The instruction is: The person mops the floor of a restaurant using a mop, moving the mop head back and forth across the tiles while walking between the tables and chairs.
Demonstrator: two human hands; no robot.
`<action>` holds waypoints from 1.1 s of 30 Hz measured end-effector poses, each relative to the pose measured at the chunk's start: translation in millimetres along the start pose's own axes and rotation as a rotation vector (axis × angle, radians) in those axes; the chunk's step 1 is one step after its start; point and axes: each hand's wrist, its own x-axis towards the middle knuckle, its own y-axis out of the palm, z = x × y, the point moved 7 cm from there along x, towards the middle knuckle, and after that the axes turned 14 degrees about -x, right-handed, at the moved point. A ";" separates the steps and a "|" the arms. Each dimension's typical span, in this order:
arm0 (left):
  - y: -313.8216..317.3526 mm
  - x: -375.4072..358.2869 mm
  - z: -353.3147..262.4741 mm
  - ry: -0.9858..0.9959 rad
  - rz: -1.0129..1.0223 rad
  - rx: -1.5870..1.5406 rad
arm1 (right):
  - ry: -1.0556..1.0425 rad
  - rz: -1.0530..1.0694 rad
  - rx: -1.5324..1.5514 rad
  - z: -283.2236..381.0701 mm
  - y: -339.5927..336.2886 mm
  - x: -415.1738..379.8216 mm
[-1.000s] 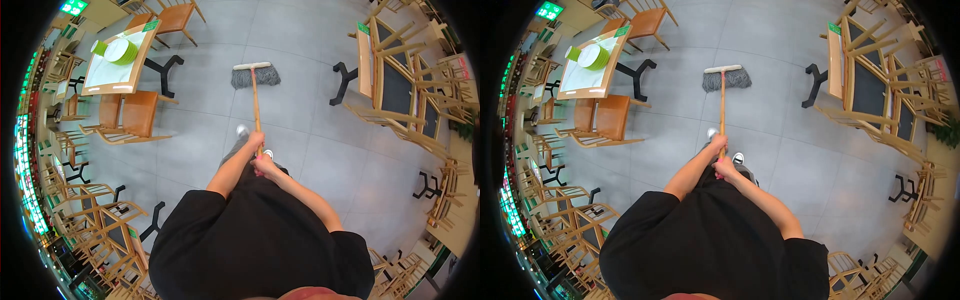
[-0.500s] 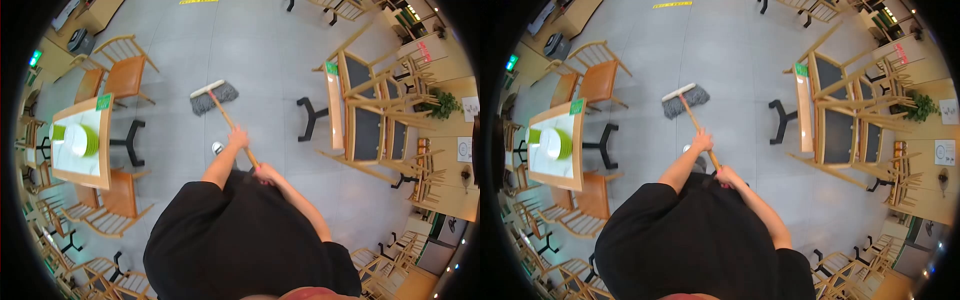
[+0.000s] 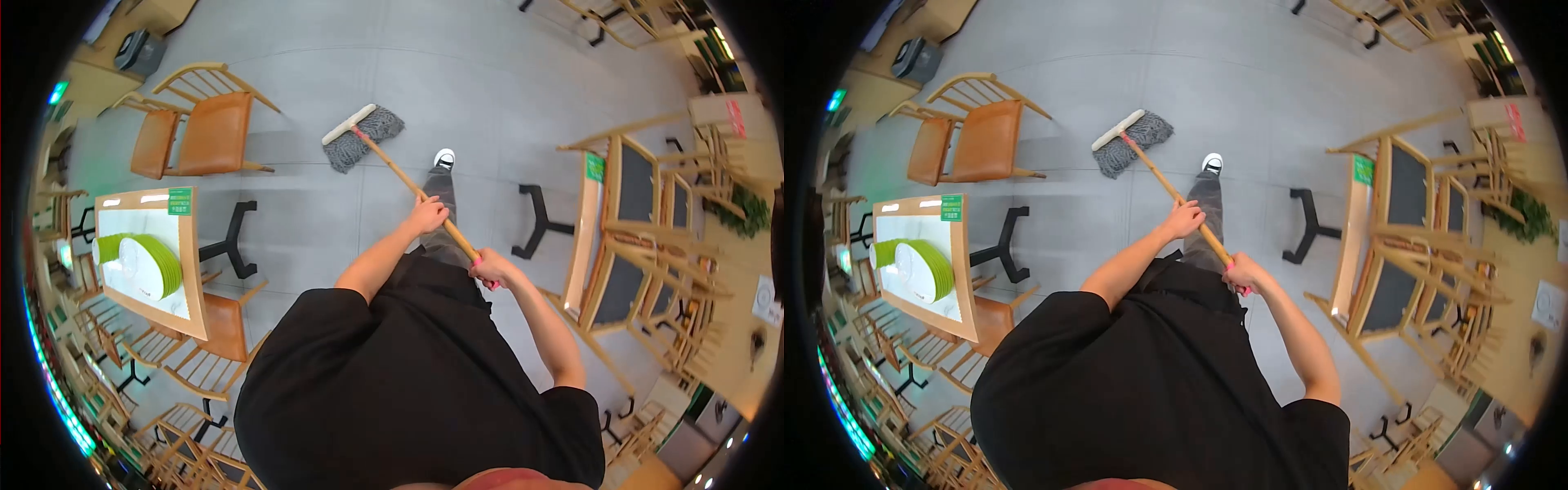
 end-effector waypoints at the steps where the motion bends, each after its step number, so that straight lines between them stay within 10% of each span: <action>1: -26.0 15.0 2.0 0.005 -0.037 0.000 | -0.012 0.009 -0.027 23.5 -19.1 9.3; 14: -312.6 208.7 37.1 -0.458 -1.135 -0.509 | -0.195 0.232 0.107 330.5 -270.3 112.6; 19: -327.4 210.9 73.6 -0.741 -0.842 -2.006 | -0.189 0.307 0.214 401.4 -238.5 159.8; 33: -558.9 328.9 163.6 -0.677 -0.988 -1.623 | -0.119 0.234 -0.271 628.8 -348.1 273.6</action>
